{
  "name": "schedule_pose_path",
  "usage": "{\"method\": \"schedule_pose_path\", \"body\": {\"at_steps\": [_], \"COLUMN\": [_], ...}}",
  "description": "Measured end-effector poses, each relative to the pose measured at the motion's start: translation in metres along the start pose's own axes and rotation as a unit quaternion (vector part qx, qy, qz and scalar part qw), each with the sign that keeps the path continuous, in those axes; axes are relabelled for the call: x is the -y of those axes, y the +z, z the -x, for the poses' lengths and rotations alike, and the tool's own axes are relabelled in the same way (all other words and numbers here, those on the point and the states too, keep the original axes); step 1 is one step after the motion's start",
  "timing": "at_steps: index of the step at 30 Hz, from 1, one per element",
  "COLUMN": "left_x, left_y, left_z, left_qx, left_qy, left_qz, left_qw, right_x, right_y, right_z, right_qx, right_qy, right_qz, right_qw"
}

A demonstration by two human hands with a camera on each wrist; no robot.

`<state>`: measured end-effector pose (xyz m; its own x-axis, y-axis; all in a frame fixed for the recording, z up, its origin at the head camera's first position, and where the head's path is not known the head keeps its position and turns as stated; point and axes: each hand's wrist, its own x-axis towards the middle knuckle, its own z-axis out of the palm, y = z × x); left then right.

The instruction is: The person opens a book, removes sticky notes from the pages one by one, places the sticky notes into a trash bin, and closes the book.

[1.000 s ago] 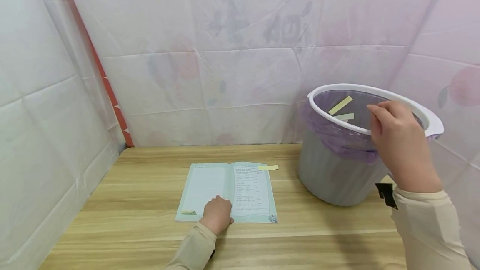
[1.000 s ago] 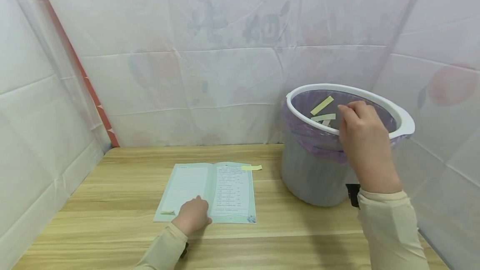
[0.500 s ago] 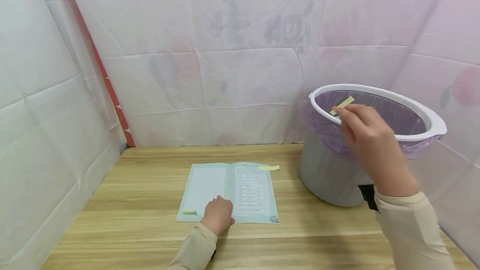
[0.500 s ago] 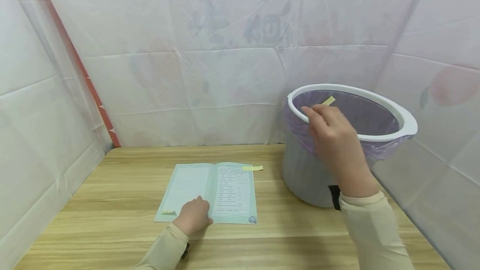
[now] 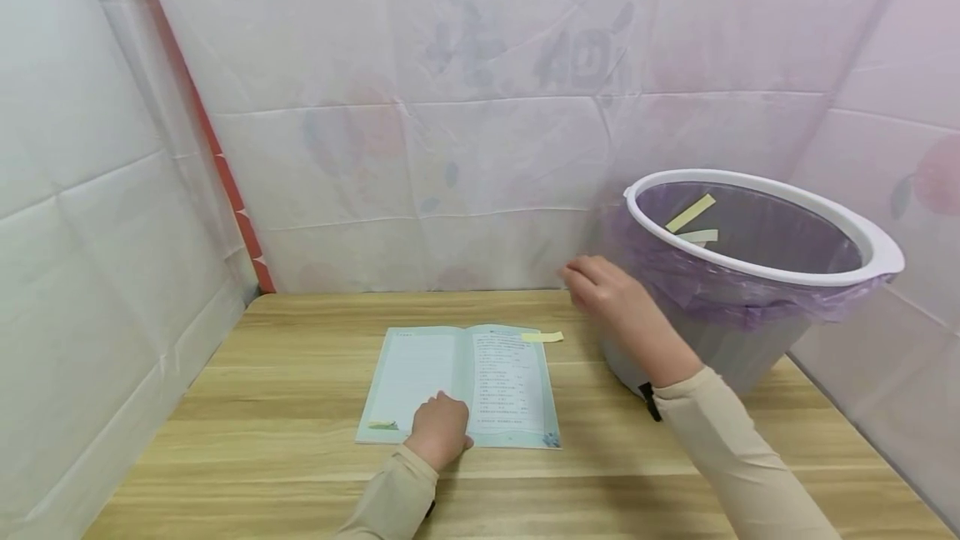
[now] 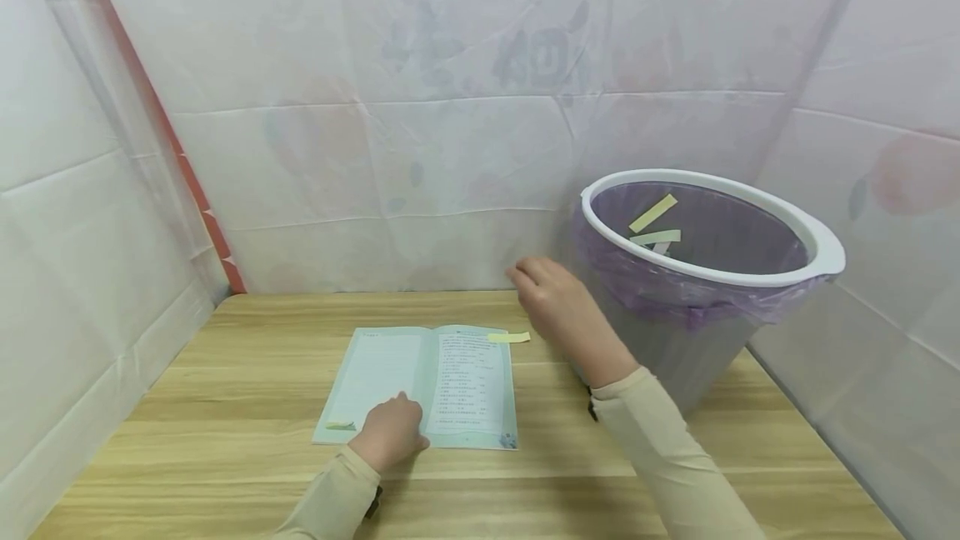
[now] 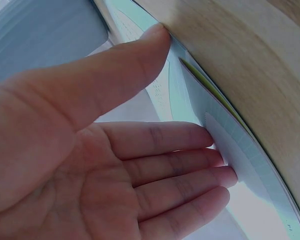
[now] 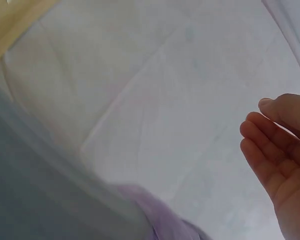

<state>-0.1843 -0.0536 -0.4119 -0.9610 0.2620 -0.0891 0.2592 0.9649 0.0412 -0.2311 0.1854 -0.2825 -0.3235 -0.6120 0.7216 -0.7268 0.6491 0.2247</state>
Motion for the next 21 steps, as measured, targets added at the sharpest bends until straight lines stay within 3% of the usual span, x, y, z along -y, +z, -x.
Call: {"method": "schedule_pose_path", "body": {"at_steps": [7,16,21], "left_x": [-0.001,-0.001,-0.001], "left_y": [0.002,0.001,0.001], "left_z": [-0.001,-0.001,-0.001], "left_qx": [0.001,-0.001,0.002], "left_qy": [-0.002,-0.004,-0.005], "left_qz": [-0.010,-0.005,-0.003], "left_qw": [0.9999,1.0000,1.0000], "right_x": [0.005,-0.002,-0.007], "right_y": [0.041,0.079,0.099], "right_z": [0.008,0.025,0.039], "right_qx": [0.087,0.182,0.214], "right_qy": [0.028,0.091,0.112], "right_qz": [-0.004,-0.010,-0.035], "right_qw": [0.9958,0.9791,0.9697]}}
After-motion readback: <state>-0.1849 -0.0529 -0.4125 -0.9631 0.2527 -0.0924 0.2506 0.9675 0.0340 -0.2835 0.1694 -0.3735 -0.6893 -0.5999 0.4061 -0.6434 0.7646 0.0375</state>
